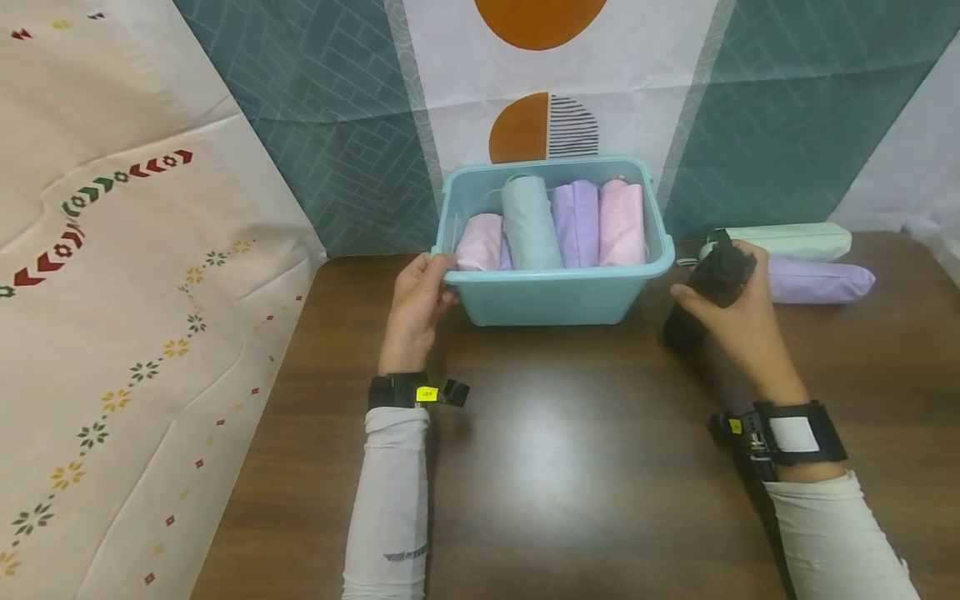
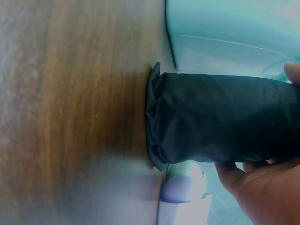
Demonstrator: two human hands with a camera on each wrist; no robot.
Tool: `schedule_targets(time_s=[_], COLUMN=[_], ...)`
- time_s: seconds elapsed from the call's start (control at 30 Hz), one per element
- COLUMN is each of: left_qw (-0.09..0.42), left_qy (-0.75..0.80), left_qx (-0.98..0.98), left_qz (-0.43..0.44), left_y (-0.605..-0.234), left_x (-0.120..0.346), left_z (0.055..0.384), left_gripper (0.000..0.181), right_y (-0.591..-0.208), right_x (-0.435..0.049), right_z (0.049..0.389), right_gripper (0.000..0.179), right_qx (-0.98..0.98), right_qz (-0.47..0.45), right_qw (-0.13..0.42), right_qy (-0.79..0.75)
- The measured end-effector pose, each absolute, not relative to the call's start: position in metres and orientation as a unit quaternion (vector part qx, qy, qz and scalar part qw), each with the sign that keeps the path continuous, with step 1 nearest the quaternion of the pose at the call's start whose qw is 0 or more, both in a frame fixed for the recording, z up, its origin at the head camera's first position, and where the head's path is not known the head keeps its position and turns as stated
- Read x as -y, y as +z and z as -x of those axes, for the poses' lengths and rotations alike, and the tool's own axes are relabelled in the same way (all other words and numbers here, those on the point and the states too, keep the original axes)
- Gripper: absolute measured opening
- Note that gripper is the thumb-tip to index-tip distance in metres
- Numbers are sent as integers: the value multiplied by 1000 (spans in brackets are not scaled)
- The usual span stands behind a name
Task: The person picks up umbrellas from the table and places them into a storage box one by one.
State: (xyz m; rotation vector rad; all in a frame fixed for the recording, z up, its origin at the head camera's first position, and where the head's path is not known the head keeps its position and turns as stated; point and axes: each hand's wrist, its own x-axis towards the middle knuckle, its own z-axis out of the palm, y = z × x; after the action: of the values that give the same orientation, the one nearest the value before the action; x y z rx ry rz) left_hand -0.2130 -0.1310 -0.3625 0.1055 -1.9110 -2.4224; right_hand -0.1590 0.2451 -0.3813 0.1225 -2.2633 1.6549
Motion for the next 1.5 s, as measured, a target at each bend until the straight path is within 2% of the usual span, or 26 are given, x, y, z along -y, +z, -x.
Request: schedule_targets(time_s=[0.77, 1.5], left_qw=[18, 21], left_qy=[-786, -779], left_qx=[618, 626], left_qz=[-15, -26], left_y=[-359, -363], left_x=[119, 134], left_z=[220, 213], left_gripper=[22, 22], right_y=[-378, -390], right_x=[-255, -244], right_z=[159, 162], right_gripper=[70, 78], right_qx=[758, 783], right_qz=[-50, -38], right_qw=[190, 163], right_qy=[621, 599])
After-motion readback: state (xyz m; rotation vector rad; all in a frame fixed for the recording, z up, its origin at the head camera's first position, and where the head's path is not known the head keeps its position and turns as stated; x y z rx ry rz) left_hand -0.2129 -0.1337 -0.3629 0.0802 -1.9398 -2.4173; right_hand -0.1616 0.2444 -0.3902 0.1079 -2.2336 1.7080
